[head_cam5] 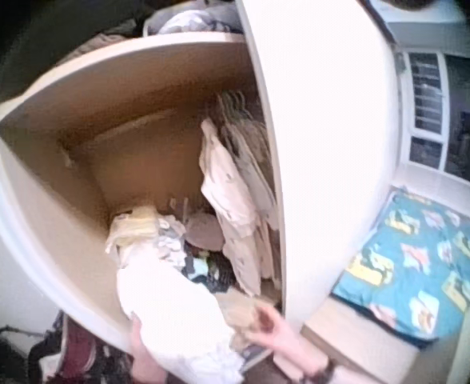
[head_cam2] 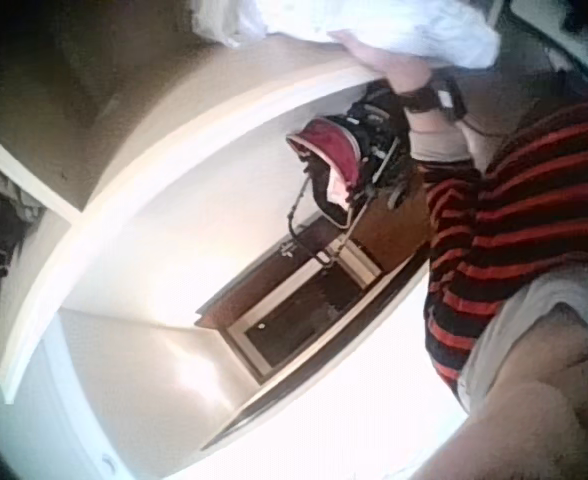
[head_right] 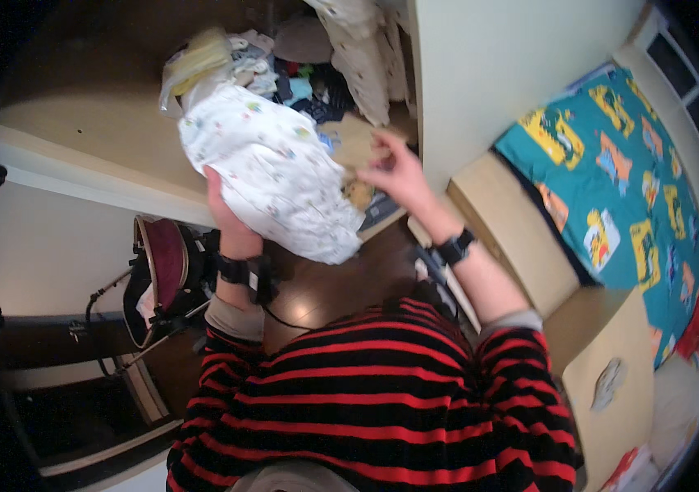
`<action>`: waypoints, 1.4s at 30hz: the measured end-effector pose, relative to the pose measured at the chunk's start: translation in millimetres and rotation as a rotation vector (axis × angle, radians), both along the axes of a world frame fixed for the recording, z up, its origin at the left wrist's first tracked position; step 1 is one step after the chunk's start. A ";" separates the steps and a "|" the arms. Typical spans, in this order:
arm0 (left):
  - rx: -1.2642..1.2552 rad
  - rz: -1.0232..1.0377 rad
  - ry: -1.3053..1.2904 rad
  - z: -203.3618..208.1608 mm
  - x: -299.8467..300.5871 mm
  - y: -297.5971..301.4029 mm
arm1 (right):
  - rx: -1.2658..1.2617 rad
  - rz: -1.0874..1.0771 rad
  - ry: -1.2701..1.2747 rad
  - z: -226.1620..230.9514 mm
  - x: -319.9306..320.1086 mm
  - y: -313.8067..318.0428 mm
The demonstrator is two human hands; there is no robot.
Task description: The person wipes various surfaces in a bedroom using a cloth, including a wooden shelf, a desk, and a suitcase. The person also briefly handles baby clothes from a shelf before resuming wiping.
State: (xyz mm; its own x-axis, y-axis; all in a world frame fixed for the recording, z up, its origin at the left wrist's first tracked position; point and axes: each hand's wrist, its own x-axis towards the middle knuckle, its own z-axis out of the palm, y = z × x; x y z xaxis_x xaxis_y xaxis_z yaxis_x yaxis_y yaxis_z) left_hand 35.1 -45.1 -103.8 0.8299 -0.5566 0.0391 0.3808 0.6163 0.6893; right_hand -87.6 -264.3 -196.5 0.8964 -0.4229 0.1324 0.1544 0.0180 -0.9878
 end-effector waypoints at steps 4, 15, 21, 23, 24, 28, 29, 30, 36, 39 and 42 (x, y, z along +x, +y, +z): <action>-0.084 -0.153 -0.072 16.7 -6.7 12.3 | -0.342 -0.027 -0.168 80.4 2.7 27.3; 0.123 -0.009 -0.447 29.3 -33.5 21.7 | 0.049 0.252 -0.192 149.1 42.5 86.8; 0.223 0.257 -0.437 52.5 -0.5 63.2 | -0.121 -0.071 -0.049 185.3 28.8 23.9; 0.295 0.252 -0.455 62.1 7.2 69.0 | -0.252 -0.100 -0.086 195.1 27.8 -10.8; 0.312 0.233 -0.475 67.3 8.0 70.1 | -0.456 -0.113 -0.118 198.1 28.9 -21.6; 0.280 0.157 -0.471 92.1 7.3 62.7 | -0.638 -0.170 -0.132 209.1 32.8 -48.7; 0.229 0.104 -0.488 98.6 5.8 61.7 | -0.606 -0.122 -0.204 211.8 31.9 -49.8; 0.235 0.071 -0.457 104.9 4.2 62.5 | -0.586 -0.142 -0.175 214.7 29.7 -49.6; 0.192 -0.052 -0.434 127.4 -2.8 65.5 | -0.581 -0.141 -0.180 231.2 9.4 -47.3; 0.199 -0.032 -0.437 130.8 -2.7 64.4 | -0.599 -0.194 -0.153 233.3 5.0 -45.6; 0.209 -0.028 -0.462 132.4 -0.4 62.5 | -0.598 -0.215 -0.142 232.4 4.9 -47.1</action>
